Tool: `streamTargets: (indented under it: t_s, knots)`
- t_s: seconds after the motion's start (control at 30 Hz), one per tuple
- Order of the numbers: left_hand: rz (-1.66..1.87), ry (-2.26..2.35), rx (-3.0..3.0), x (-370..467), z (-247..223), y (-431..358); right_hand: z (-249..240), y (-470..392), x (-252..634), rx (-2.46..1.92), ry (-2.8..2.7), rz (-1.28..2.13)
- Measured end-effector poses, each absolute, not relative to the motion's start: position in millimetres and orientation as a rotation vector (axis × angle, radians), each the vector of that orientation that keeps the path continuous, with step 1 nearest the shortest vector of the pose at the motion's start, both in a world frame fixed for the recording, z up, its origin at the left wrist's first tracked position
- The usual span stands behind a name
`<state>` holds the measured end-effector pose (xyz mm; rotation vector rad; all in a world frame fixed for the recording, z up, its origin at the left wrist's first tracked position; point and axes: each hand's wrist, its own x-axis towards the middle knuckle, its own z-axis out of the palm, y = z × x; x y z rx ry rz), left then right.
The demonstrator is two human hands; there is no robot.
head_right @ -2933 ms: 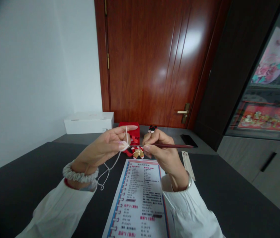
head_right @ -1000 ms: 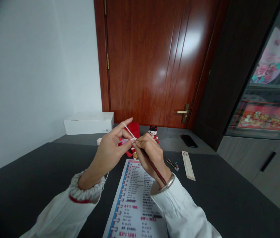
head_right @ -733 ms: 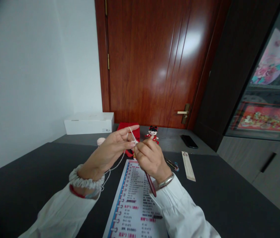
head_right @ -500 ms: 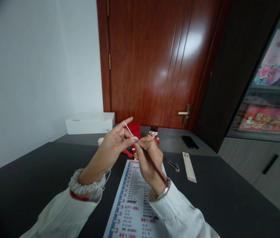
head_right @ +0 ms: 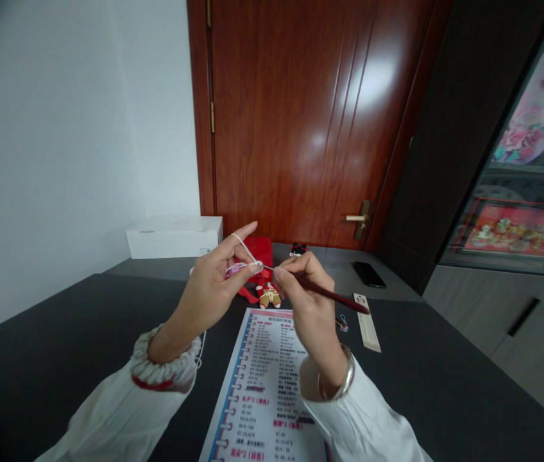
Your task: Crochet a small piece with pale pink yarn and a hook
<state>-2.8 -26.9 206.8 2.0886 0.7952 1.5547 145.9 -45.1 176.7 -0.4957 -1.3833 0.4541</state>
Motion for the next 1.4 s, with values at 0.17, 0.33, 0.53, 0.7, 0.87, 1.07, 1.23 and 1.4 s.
streamTargets:
  t_s: [0.17, 0.33, 0.53, 0.7, 0.87, 1.07, 1.23, 1.4]
  knots:
    - [1.53, 0.773, 2.125, -5, 207, -26, 181, -49, 155, -0.484, -1.701, 0.146]
    - [1.495, 0.772, 2.233, -7, 206, -24, 180, -49, 162, -0.418, -1.849, -0.016]
    - [1.486, 0.75, 2.325, -6, 206, -24, 178, -42, 158, -0.492, -1.472, 0.461]
    - [1.454, 0.774, 2.294, -9, 209, -23, 181, -47, 163, -0.398, -1.857, 0.037]
    - [1.44, 0.759, 2.304, -12, 208, -21, 179, -46, 167, -0.413, -1.72, 0.209]
    - [1.391, 0.653, 2.162, -9, 207, -21, 180, -37, 158, -0.283, -1.354, 0.892]
    - [1.341, 0.587, 1.998, -3, 203, -20, 180, -36, 142, -0.251, -1.159, 1.182]
    - [1.309, 0.551, 1.787, 0, 199, -20, 176, -36, 137, -0.306, -1.165, 1.009]
